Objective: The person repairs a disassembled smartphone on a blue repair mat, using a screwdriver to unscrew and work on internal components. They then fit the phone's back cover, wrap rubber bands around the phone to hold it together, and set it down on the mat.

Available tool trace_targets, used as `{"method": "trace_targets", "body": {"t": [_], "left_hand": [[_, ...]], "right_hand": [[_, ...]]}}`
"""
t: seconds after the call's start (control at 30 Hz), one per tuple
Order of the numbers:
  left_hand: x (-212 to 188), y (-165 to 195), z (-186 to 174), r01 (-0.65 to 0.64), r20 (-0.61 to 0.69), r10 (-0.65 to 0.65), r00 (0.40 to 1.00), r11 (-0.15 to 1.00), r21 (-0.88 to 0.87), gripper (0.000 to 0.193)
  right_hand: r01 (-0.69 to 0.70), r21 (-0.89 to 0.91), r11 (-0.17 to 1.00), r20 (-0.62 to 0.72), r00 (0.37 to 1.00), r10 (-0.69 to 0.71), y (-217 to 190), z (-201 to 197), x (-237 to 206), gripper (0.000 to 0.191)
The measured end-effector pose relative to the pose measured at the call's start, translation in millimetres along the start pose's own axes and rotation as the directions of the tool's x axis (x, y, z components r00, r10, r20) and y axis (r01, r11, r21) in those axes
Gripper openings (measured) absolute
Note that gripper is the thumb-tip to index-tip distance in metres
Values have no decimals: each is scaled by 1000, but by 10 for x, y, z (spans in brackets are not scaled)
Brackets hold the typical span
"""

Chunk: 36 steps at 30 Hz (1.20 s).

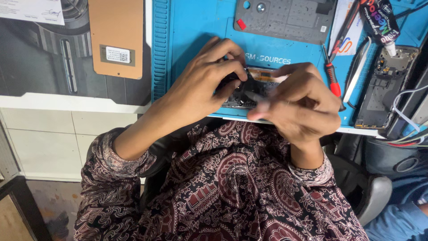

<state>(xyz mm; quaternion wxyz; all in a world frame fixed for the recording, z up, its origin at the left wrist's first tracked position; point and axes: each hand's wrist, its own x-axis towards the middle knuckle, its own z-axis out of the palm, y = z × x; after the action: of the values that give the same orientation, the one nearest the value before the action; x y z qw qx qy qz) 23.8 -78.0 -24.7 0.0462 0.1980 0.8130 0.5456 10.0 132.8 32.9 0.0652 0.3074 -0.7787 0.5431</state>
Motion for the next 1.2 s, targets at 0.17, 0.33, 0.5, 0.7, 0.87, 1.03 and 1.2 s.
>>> {"method": "trace_targets", "body": {"t": [0.17,0.33,0.5,0.7,0.87,1.03,1.2], "left_hand": [[-10,33,-13,-12,-14,12,1000,999,41,15],[-115,53,-60,-13,-15,13,1000,1000,15,12],[-243,63,46,-120,12,120,993,974,195,13],[-417,88,98,-167,75,150,986,919,358,28],[-424,127,85,-183,98,156,983,886,426,37],[-437,184,86,-204,137,156,978,845,495,40],[-471,232,85,-203,169,129,977,800,564,50]], "right_hand": [[82,-54,995,35,996,-81,1,16,93,20],[133,-161,978,60,990,-125,-69,28,165,17],[100,102,990,104,988,-110,16,23,95,10],[119,75,990,-275,957,-94,307,-292,-233,33],[5,45,999,-423,906,15,474,-574,-528,34],[-34,57,998,-455,889,56,506,-647,-678,34],[-47,68,997,-463,883,74,498,-668,-709,35]]}}
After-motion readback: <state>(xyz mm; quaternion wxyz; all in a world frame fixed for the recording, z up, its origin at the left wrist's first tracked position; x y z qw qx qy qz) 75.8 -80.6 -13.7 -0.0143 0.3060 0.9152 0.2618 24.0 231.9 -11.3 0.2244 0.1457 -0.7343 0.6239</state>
